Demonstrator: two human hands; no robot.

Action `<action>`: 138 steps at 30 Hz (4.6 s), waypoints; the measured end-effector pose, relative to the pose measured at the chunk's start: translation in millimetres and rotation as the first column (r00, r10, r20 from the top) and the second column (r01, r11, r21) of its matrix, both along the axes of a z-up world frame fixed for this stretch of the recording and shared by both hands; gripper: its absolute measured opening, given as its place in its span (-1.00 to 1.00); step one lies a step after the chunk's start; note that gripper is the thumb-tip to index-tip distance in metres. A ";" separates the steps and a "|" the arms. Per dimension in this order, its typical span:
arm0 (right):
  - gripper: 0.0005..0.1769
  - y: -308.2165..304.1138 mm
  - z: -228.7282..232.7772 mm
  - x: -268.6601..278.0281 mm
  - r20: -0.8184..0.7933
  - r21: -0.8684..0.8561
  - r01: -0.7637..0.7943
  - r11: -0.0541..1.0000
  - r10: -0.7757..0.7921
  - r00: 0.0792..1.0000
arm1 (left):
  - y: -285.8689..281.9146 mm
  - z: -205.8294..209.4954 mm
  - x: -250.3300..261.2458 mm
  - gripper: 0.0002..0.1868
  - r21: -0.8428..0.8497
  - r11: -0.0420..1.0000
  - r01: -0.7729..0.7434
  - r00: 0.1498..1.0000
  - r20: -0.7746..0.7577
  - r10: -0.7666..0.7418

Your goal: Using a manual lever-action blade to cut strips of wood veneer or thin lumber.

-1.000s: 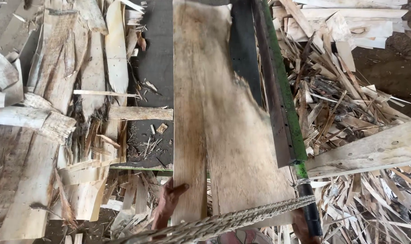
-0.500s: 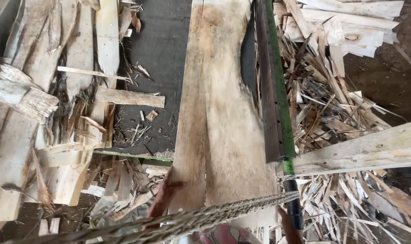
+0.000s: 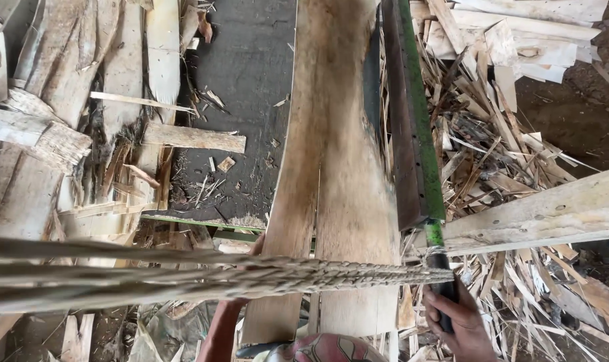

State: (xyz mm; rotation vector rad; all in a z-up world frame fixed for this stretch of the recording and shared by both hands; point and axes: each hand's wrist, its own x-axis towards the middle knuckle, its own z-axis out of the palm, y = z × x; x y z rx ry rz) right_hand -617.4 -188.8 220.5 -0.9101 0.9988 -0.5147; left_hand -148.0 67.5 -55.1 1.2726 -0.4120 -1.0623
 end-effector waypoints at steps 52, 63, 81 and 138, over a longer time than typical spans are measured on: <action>-0.24 4.2 -35.7 34.3 -0.681 -0.158 -0.289 0.944 0.108 0.724 | -243.2 41.2 7.9 -0.11 -0.025 1.000 0.005 0.928 0.372 0.005; -0.35 -5.6 5.5 29.1 -0.653 -0.172 -0.294 0.940 0.115 0.749 | -244.8 45.8 7.4 -0.20 -0.048 0.999 0.004 0.977 0.215 0.006; -0.41 -1.3 -101.6 16.8 -0.638 -0.410 -0.321 0.853 -0.017 0.770 | -257.4 24.7 21.8 -0.03 0.069 0.997 -0.040 0.995 0.089 0.034; -0.58 -141.7 -307.0 139.8 -0.519 -0.854 -0.476 0.212 -0.431 0.739 | -297.4 79.9 -155.8 -0.10 0.635 0.738 -0.226 0.287 0.768 -0.573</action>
